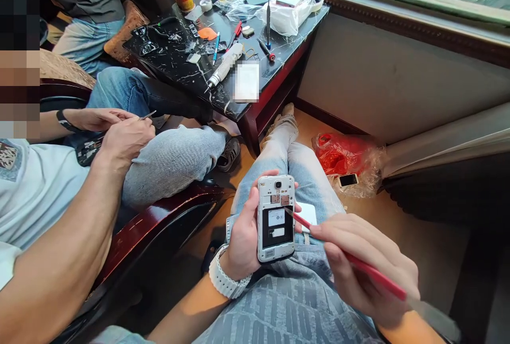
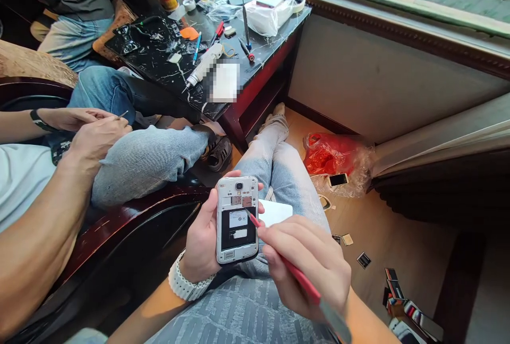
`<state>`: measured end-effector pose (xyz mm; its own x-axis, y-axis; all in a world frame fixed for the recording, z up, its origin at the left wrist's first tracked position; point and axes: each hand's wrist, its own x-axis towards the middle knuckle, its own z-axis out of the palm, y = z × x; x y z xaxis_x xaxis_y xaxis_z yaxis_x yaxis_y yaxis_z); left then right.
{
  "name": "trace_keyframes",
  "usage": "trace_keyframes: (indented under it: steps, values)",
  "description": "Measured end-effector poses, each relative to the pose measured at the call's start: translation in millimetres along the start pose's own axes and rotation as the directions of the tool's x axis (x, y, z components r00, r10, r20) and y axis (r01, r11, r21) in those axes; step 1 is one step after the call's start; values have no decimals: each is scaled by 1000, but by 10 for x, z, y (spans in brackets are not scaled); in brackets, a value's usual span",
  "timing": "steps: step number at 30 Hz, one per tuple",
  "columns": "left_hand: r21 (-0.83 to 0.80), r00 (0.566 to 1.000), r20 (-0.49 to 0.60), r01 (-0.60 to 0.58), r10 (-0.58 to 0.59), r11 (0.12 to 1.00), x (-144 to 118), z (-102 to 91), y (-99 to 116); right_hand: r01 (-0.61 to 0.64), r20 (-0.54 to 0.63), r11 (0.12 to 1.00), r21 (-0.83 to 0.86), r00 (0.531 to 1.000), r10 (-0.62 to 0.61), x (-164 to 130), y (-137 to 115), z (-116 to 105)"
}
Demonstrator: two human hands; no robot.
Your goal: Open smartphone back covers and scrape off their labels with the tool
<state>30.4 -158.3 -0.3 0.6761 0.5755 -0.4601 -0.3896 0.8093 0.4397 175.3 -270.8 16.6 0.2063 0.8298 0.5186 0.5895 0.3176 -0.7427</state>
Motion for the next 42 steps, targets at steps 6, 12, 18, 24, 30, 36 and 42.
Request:
trace_keyframes:
  steps: [6,12,18,24,30,36,42]
  values:
    - [-37,999,-29,13,-14,999,41,-18,44,-251,-25,966,64,967,253,-56,92,53]
    - [-95,989,-151,-13,-2,995,103,-53,37,-650,234,753,101,752,617,-67,194,144]
    - [-164,977,-213,-19,-16,986,147,-31,41,-812,488,513,280,580,652,-126,209,239]
    - [-99,955,-275,-141,109,985,178,-77,171,-828,301,478,294,554,776,-246,304,143]
    - [-52,952,-244,-201,183,978,180,-125,180,-545,-246,828,133,791,560,-267,224,150]
    - [-26,956,-261,-144,132,989,136,-51,28,-69,-171,971,-231,985,30,-227,150,288]
    - [-109,985,-136,-120,104,987,79,-40,-31,136,75,955,-265,990,-120,-202,223,494]
